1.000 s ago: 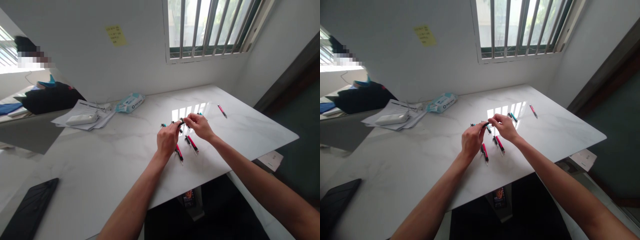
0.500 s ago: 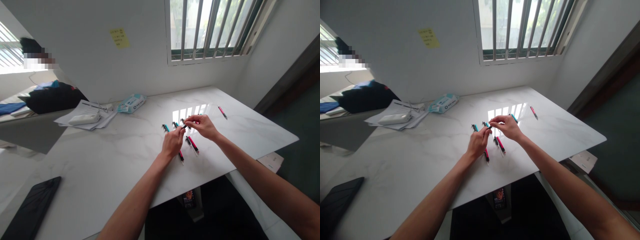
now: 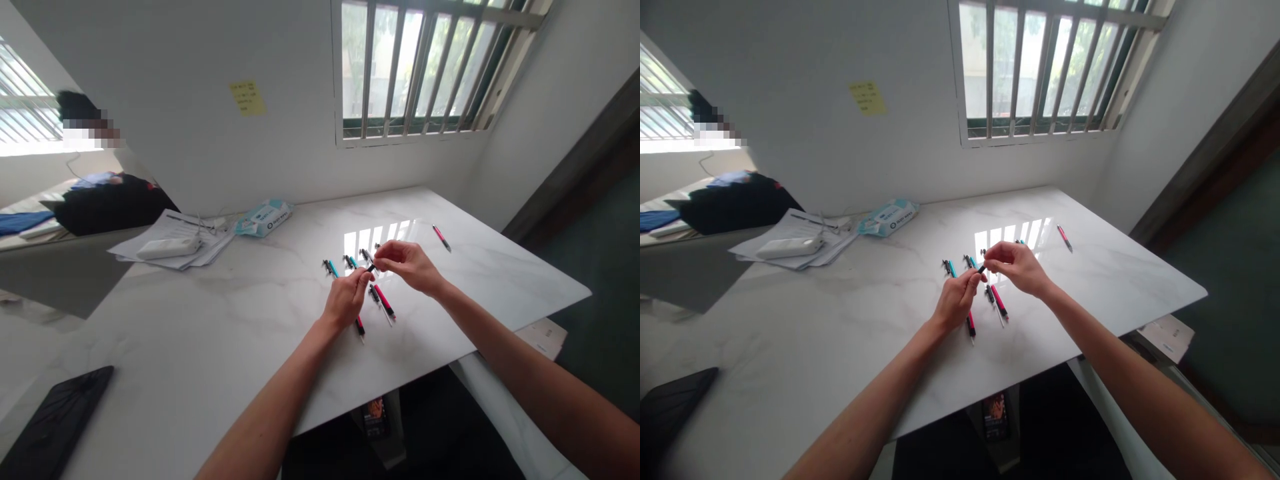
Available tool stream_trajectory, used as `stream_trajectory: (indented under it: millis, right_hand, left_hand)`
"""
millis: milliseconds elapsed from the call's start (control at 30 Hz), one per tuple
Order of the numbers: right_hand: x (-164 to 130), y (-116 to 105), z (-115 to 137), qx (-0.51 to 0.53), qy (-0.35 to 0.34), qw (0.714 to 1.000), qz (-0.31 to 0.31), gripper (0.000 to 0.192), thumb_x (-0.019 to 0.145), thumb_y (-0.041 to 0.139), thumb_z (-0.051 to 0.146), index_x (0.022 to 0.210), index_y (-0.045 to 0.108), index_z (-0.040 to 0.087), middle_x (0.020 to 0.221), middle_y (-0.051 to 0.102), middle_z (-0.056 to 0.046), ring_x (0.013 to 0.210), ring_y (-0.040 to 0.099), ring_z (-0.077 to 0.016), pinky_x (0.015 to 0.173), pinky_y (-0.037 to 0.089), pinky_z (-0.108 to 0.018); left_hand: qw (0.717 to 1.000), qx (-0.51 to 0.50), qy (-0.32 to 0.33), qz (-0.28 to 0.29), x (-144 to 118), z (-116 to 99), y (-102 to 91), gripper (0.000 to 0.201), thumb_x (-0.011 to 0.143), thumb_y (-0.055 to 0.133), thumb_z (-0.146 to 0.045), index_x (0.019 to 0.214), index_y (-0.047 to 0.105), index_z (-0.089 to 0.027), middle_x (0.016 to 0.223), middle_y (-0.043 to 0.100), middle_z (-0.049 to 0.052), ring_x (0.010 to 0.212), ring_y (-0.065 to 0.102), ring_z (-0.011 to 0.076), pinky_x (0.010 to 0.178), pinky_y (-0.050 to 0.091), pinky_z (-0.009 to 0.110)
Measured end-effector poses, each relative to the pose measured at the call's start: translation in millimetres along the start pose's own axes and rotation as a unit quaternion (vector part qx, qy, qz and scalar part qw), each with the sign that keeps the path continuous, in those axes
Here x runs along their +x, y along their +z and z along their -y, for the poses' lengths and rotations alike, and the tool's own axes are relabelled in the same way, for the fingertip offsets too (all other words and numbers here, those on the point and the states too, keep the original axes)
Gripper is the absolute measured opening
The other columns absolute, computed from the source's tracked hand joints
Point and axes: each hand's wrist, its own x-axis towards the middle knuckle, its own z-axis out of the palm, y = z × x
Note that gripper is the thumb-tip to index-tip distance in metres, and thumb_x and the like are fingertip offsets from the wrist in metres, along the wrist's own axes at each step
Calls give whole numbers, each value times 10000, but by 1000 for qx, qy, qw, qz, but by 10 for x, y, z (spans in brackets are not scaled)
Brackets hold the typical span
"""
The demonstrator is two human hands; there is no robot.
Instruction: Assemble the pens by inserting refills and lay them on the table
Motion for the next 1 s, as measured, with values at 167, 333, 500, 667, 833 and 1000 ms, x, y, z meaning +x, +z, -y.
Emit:
stream_trajectory:
  millis: [167, 333, 500, 667, 833, 1000]
  right_hand:
    - [-56, -54, 116, 4, -53, 999, -1, 231, 861, 812, 424, 904, 721, 216, 957, 758, -59, 936, 722, -215, 882, 624, -416]
    - [-101, -309, 82, -65, -83, 992, -74, 200, 875, 796, 406, 934, 716, 232, 1014, 778, -69, 1018, 738, -250, 955, 617, -466]
    - [-218, -482, -409, -198, 7, 973, -116, 204, 866, 753, 375, 1009, 736, 231, 980, 792, -59, 921, 766, -244, 945, 626, -476]
    - [-328, -409, -809, -265, 69, 955, -109, 140, 838, 692, 302, 950, 740, 232, 921, 787, -32, 848, 749, -215, 882, 609, -403]
    - [-316, -364, -726, -281, 78, 951, -103, 183, 845, 696, 360, 974, 741, 238, 916, 776, -30, 813, 712, -206, 818, 568, -368]
    - [-222, -204, -299, -263, 34, 960, -89, 387, 860, 721, 590, 783, 627, 222, 748, 681, -11, 683, 608, -176, 641, 473, -308]
  left_hand:
    - [1000, -16, -1, 7, -19, -2, -2, 520, 1076, 330, -529, 937, 701, -191, 600, 497, -24, 552, 492, 138, 611, 379, 256]
    - [999, -25, -17, -14, -27, -13, -10, 455, 1077, 312, -487, 927, 638, -207, 593, 436, -44, 543, 441, 140, 608, 340, 263]
    - [996, -15, -52, -69, -2, 3, 18, 239, 1041, 331, -321, 1092, 544, -227, 633, 447, -59, 546, 418, 155, 606, 292, 276]
    - [996, -18, -44, -77, 0, 33, 42, 295, 1062, 359, -396, 1152, 584, -228, 630, 408, -62, 564, 414, 149, 619, 300, 269]
    - [997, -3, -34, -66, -11, 35, 42, 359, 1076, 371, -460, 1221, 614, -239, 629, 418, -60, 569, 421, 143, 618, 303, 259]
    - [997, 15, -35, -72, -1, 18, 39, 360, 1084, 342, -476, 981, 579, -226, 622, 442, -51, 550, 440, 141, 613, 316, 258]
